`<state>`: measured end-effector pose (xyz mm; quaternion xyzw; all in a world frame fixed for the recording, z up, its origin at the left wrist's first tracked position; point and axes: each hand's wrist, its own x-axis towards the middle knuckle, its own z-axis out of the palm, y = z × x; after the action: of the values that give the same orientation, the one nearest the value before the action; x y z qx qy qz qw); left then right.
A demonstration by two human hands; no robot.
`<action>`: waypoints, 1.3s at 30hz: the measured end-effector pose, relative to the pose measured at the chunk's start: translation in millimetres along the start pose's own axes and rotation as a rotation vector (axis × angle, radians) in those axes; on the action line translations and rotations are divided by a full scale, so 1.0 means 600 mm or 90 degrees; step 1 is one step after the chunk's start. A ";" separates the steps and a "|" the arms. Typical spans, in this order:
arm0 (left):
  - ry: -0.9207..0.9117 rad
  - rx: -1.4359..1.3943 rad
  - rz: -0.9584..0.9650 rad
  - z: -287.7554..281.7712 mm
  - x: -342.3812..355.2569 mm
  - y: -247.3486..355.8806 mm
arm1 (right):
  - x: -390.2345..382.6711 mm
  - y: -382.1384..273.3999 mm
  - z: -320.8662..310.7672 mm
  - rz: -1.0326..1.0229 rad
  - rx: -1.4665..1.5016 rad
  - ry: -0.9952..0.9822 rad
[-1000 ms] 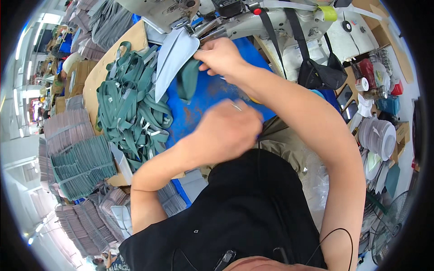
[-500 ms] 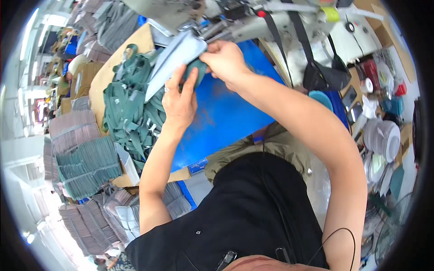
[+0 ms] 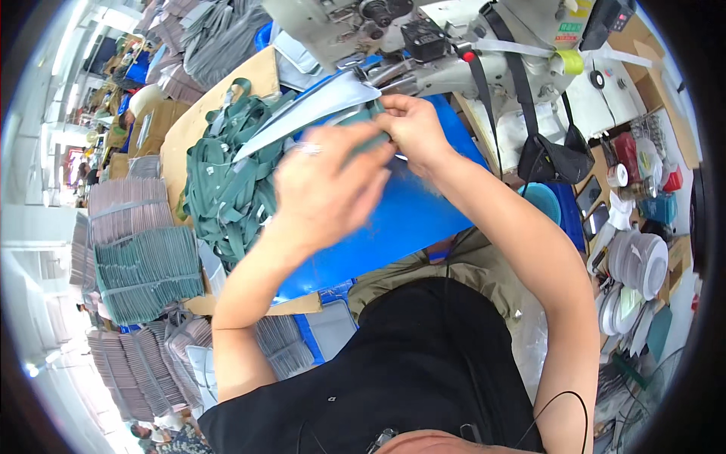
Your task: Sewing fabric pouches using an industrial sewing machine.
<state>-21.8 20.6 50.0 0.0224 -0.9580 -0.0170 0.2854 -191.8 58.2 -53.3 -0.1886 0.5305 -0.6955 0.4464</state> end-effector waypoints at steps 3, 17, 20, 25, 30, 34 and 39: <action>-0.074 0.225 -0.017 -0.022 0.012 -0.073 | -0.007 -0.009 0.001 0.026 0.007 -0.033; -0.479 0.296 0.193 -0.063 0.097 -0.171 | -0.017 -0.026 0.001 0.078 0.078 -0.052; -0.459 0.305 0.195 -0.061 0.102 -0.160 | -0.007 -0.023 0.003 0.076 0.092 -0.035; -0.434 0.344 0.177 -0.054 0.103 -0.143 | 0.003 -0.010 0.007 0.061 0.133 -0.040; -0.434 0.346 0.131 -0.039 0.100 -0.097 | 0.004 0.003 0.008 0.048 0.160 -0.040; -0.442 0.298 0.005 -0.006 0.090 -0.054 | -0.005 0.016 0.013 -0.026 0.174 -0.019; -0.389 0.211 -0.126 0.029 0.088 -0.024 | -0.024 0.025 -0.001 -0.062 0.154 -0.018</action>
<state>-75.3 3.8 63.6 0.1548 -0.9820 0.1052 -0.0246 -178.5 69.7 -64.1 -0.1690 0.4264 -0.7726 0.4389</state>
